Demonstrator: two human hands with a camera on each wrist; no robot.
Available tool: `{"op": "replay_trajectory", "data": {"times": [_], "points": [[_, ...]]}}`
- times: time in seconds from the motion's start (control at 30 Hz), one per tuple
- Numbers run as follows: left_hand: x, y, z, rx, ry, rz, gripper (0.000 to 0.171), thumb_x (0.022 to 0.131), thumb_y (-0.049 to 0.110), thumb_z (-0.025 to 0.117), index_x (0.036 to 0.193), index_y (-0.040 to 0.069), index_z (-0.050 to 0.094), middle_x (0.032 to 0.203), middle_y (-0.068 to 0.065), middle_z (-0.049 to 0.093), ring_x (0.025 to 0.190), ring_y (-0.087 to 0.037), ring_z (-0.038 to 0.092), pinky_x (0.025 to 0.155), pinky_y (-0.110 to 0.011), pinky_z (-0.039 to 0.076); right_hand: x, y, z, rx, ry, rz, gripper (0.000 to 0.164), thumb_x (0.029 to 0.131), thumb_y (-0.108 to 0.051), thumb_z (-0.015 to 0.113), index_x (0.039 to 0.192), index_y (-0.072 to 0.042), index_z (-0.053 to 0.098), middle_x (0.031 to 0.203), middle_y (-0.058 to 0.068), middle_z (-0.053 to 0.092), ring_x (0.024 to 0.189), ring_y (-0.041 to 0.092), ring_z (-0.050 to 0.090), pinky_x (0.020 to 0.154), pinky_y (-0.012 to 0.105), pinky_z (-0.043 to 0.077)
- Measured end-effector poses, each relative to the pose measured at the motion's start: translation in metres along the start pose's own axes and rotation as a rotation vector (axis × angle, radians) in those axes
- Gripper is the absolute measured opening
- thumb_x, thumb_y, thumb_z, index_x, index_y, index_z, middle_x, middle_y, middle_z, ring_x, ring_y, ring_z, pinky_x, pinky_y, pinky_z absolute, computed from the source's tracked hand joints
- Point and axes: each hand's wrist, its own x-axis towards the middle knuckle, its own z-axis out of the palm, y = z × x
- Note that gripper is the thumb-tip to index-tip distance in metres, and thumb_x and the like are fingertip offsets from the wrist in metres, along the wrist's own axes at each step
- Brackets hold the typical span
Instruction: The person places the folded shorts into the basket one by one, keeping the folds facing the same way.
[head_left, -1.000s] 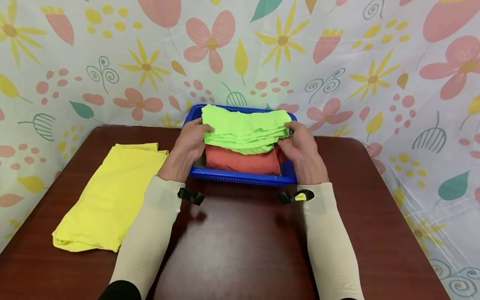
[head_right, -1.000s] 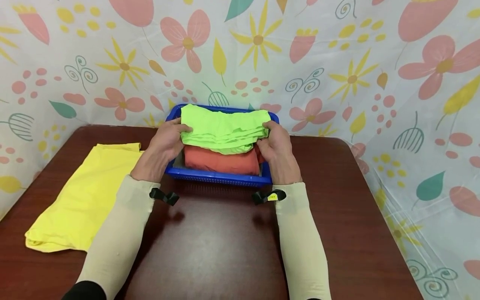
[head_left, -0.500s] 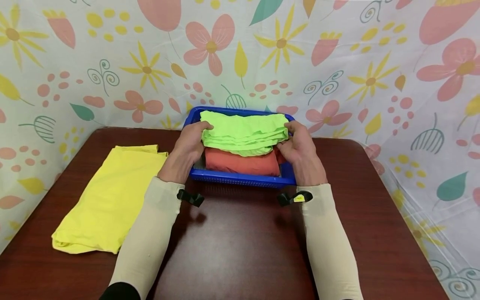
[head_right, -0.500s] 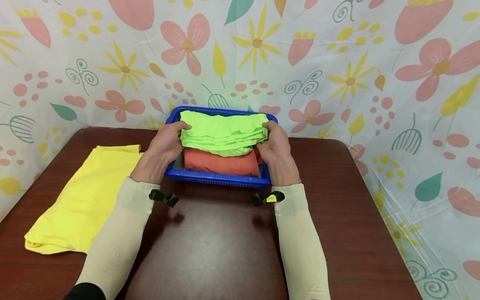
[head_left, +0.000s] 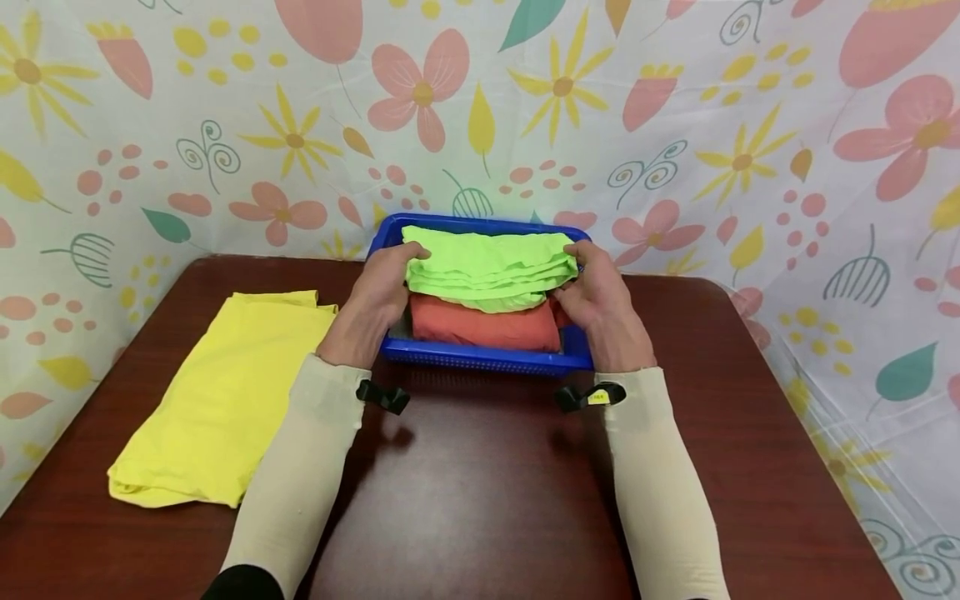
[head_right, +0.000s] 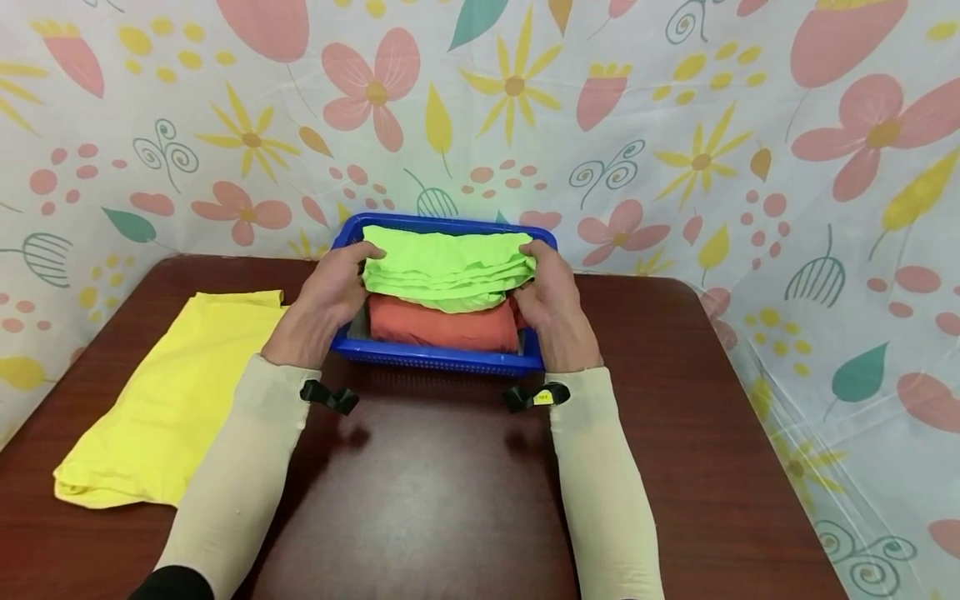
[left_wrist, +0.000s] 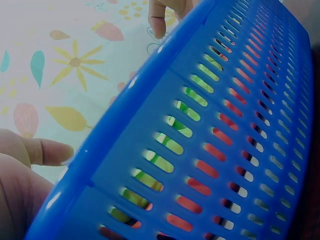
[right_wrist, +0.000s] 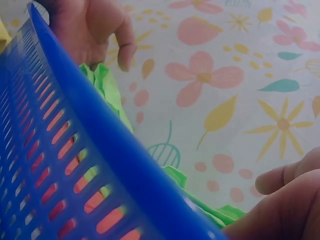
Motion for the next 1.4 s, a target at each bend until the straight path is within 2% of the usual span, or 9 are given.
{"op": "replay_trajectory", "data": {"times": [0.2,0.4,0.6,0.83,1.03,1.17,1.3,1.4], "points": [[-0.003,0.003,0.001,0.044,-0.004,0.010,0.084,0.101,0.014,0.063,0.170,0.010,0.015,0.178,0.003,-0.005,0.163,-0.019,-0.009,0.132,-0.048,0.005,-0.002,0.001,0.001,-0.072,-0.006,-0.009,0.068,0.112,-0.014,0.041,0.170,-0.012,0.005,0.175,0.002,0.015,0.156,0.016,0.025,0.130,0.036,0.020],[-0.008,0.005,-0.001,0.084,-0.015,0.040,0.078,0.101,0.014,0.061,0.168,0.005,0.021,0.177,-0.001,0.001,0.162,-0.018,0.000,0.130,-0.046,0.013,-0.004,0.004,0.003,-0.166,-0.001,-0.018,0.074,0.111,-0.015,0.043,0.170,-0.012,0.000,0.175,0.005,0.012,0.159,0.018,0.021,0.131,0.041,0.014],[-0.012,0.004,-0.002,0.076,-0.034,0.056,0.074,0.102,0.013,0.060,0.166,0.002,0.025,0.178,-0.002,0.004,0.163,-0.017,0.005,0.131,-0.047,0.014,-0.007,0.005,0.002,-0.198,0.009,-0.023,0.078,0.109,-0.014,0.045,0.170,-0.012,-0.003,0.175,0.008,0.011,0.159,0.021,0.021,0.132,0.043,0.013],[-0.018,0.004,-0.004,0.083,-0.053,0.077,0.073,0.103,0.012,0.059,0.166,0.000,0.024,0.178,-0.002,0.004,0.162,-0.016,0.008,0.131,-0.044,0.017,-0.011,0.007,0.002,-0.211,0.018,-0.025,0.074,0.108,-0.013,0.045,0.169,-0.007,0.004,0.173,0.010,0.016,0.157,0.022,0.025,0.131,0.043,0.014],[-0.025,0.004,-0.004,0.120,-0.069,0.100,0.060,0.102,0.011,0.057,0.156,-0.007,0.038,0.176,-0.006,0.013,0.157,-0.018,0.019,0.130,-0.042,0.020,-0.018,0.008,0.003,-0.230,0.012,-0.022,0.077,0.108,-0.011,0.045,0.170,-0.008,-0.001,0.176,0.009,0.007,0.163,0.027,0.012,0.132,0.045,0.009],[-0.029,0.004,-0.003,0.126,-0.073,0.117,0.056,0.102,0.010,0.057,0.151,-0.010,0.041,0.172,-0.009,0.021,0.149,-0.020,0.027,0.129,-0.042,0.022,-0.024,0.007,0.005,-0.250,0.025,-0.013,0.082,0.108,-0.011,0.046,0.170,-0.012,-0.009,0.177,0.005,-0.006,0.164,0.033,-0.002,0.132,0.045,0.007],[-0.034,0.005,-0.003,0.163,-0.075,0.122,0.057,0.103,0.011,0.057,0.154,-0.008,0.041,0.173,-0.010,0.021,0.154,-0.019,0.025,0.130,-0.044,0.022,-0.030,0.006,0.006,-0.279,0.034,0.004,0.088,0.107,-0.010,0.046,0.168,-0.015,-0.016,0.176,0.005,-0.018,0.162,0.038,-0.011,0.132,0.045,0.007],[-0.037,0.006,-0.002,0.199,-0.076,0.121,0.060,0.104,0.012,0.057,0.158,-0.006,0.039,0.175,-0.009,0.017,0.159,-0.020,0.019,0.130,-0.046,0.021,-0.032,0.006,0.006,-0.299,0.024,0.011,0.089,0.106,-0.009,0.047,0.168,-0.014,-0.017,0.176,0.008,-0.018,0.162,0.039,-0.011,0.132,0.045,0.009]]}}
